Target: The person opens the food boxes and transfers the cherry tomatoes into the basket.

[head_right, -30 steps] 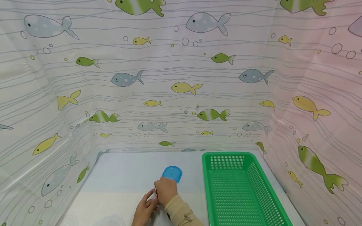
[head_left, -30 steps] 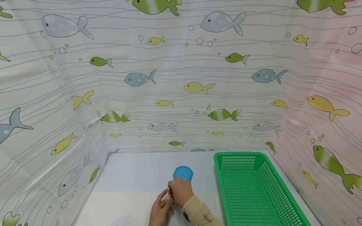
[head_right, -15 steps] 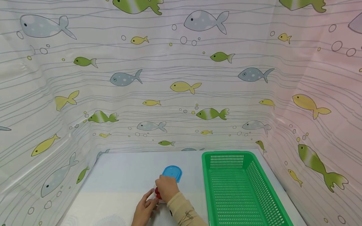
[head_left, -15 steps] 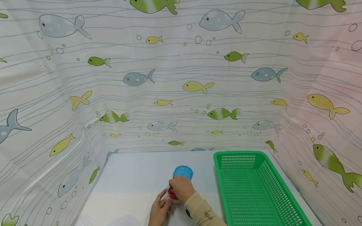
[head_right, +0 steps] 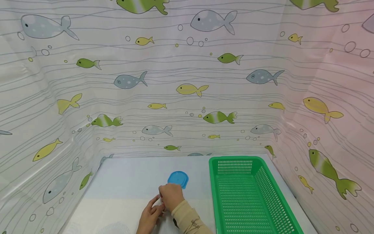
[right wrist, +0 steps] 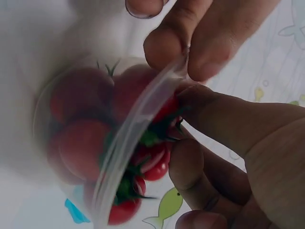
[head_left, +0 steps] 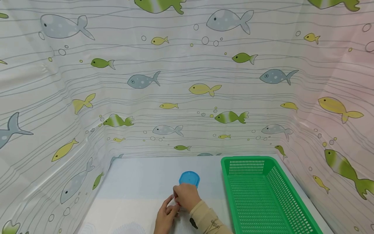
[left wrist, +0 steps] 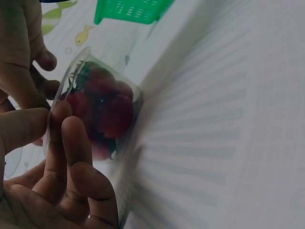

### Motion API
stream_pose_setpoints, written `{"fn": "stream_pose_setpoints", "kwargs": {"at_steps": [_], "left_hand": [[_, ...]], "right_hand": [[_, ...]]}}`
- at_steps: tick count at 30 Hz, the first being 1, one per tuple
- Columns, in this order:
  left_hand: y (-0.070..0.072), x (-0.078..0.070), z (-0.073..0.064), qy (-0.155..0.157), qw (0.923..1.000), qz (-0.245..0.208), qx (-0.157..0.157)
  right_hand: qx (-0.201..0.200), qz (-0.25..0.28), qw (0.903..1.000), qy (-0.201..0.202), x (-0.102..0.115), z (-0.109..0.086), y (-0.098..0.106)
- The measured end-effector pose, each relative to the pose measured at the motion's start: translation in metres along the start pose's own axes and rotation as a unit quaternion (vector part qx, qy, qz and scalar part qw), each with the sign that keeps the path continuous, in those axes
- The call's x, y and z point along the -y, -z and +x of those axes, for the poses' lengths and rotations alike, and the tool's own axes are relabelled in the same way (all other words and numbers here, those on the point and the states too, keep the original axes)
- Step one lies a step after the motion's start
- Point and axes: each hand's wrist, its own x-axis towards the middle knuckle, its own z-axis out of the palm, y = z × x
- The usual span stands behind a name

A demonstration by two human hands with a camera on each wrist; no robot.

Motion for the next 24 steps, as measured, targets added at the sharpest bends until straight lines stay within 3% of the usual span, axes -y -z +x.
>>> {"fn": "stream_pose_setpoints", "kwargs": {"at_steps": [24], "left_hand": [[0.0005, 0.0005, 0.0009, -0.004, 0.9999, 0.01, 0.001]], "right_hand": [[-0.021, 0.014, 0.9996, -0.013, -0.0027, -0.0027, 0.002]]}}
